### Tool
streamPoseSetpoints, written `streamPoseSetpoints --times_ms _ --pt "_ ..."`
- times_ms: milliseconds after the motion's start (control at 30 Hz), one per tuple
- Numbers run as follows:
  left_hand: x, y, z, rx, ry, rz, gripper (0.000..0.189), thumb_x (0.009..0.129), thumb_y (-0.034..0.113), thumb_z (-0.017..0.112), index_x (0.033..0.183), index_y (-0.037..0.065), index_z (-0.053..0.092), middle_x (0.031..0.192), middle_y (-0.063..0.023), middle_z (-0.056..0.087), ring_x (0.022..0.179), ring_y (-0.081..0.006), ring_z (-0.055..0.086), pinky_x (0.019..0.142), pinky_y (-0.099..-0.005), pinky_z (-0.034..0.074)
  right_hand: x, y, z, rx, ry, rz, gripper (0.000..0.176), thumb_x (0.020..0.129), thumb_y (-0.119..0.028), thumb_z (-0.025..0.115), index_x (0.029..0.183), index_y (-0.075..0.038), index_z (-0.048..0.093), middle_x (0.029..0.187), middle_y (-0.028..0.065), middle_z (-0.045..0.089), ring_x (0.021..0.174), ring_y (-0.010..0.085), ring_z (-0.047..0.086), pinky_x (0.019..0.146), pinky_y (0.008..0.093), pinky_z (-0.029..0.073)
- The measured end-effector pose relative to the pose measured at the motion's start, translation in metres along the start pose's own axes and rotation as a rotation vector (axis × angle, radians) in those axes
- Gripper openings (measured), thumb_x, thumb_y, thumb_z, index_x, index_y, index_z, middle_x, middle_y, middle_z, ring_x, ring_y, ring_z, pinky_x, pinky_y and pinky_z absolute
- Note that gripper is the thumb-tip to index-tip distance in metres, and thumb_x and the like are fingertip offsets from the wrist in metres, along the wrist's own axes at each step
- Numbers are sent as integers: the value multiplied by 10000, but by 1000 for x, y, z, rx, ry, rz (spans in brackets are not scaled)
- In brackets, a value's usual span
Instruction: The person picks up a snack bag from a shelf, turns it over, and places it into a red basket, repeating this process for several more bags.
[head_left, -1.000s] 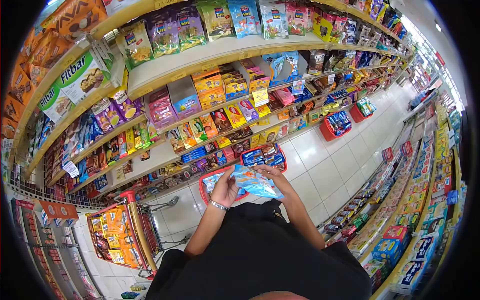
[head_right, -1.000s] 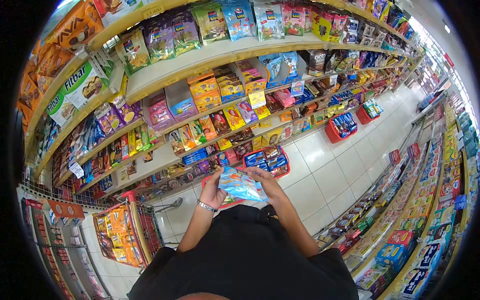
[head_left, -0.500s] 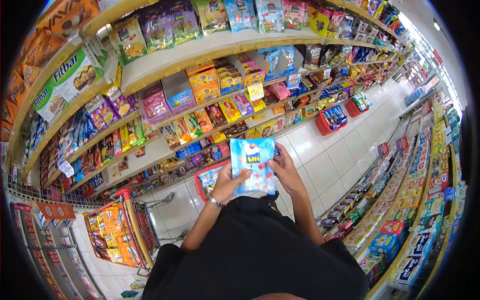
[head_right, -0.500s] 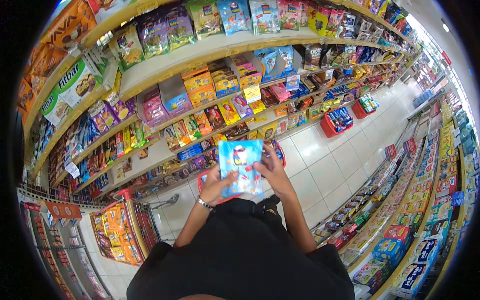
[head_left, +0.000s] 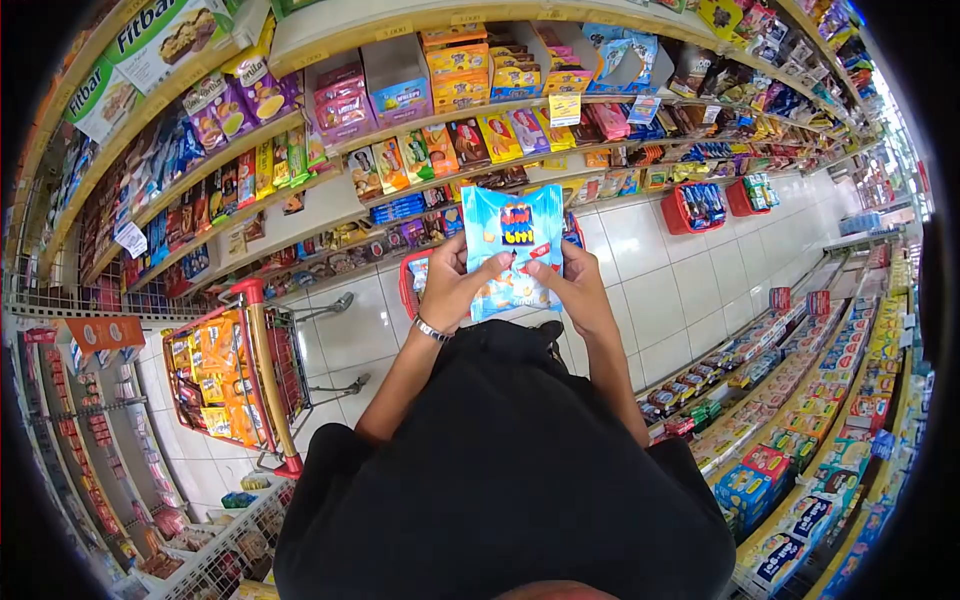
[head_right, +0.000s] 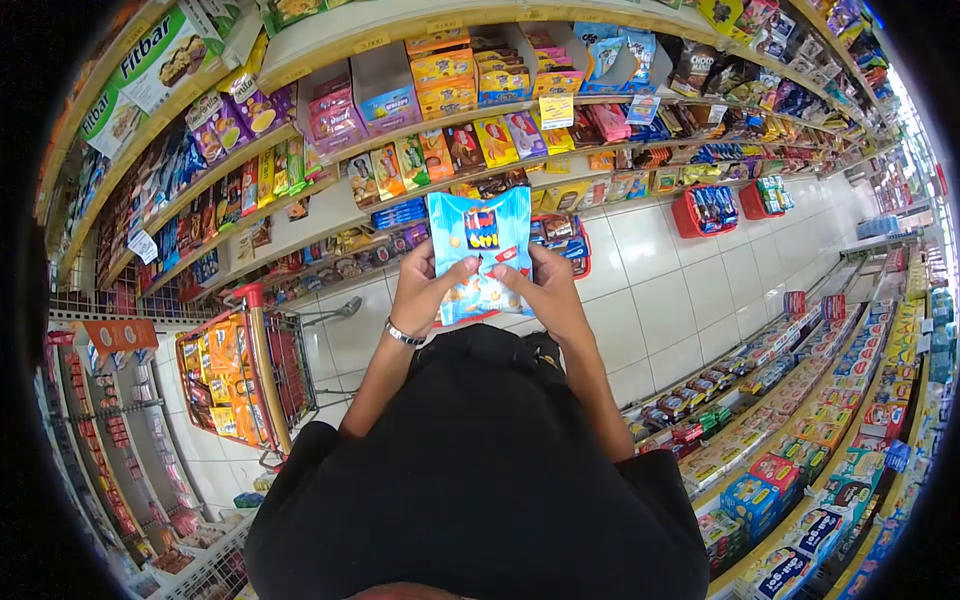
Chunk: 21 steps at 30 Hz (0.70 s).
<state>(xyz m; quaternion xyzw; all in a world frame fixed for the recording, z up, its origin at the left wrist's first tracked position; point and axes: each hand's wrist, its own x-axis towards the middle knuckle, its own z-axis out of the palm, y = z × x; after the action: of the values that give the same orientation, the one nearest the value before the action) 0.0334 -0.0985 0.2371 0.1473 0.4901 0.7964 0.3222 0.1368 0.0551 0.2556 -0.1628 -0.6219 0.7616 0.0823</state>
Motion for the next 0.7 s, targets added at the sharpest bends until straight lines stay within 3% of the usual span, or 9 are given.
streamPoseSetpoints --times_ms 233,400,700 --pt "4 -6 -8 -55 128 22 329 852 81 692 1123 -35 548 1018 -115 667 891 -138 652 786 -283 539 -3 0 7 52 31 30 320 852 -97 689 1121 47 590 1011 83 658 902 108 605 814 266 484" --pt "1 -2 -6 -67 15 -9 337 890 86 645 1189 -9 524 1103 -101 623 964 -141 614 842 -295 514 -4 9 -4 -4 90 -1 317 858 -107 678 1120 48 589 1017 93 661 893 121 622 808 278 502" --pt "-3 -5 -6 -60 33 -7 322 870 59 655 1161 -33 552 1072 -120 642 950 -156 633 848 -305 522 -11 5 -7 -54 103 -47 341 855 -102 680 1142 54 581 1047 97 651 945 125 601 866 278 466"
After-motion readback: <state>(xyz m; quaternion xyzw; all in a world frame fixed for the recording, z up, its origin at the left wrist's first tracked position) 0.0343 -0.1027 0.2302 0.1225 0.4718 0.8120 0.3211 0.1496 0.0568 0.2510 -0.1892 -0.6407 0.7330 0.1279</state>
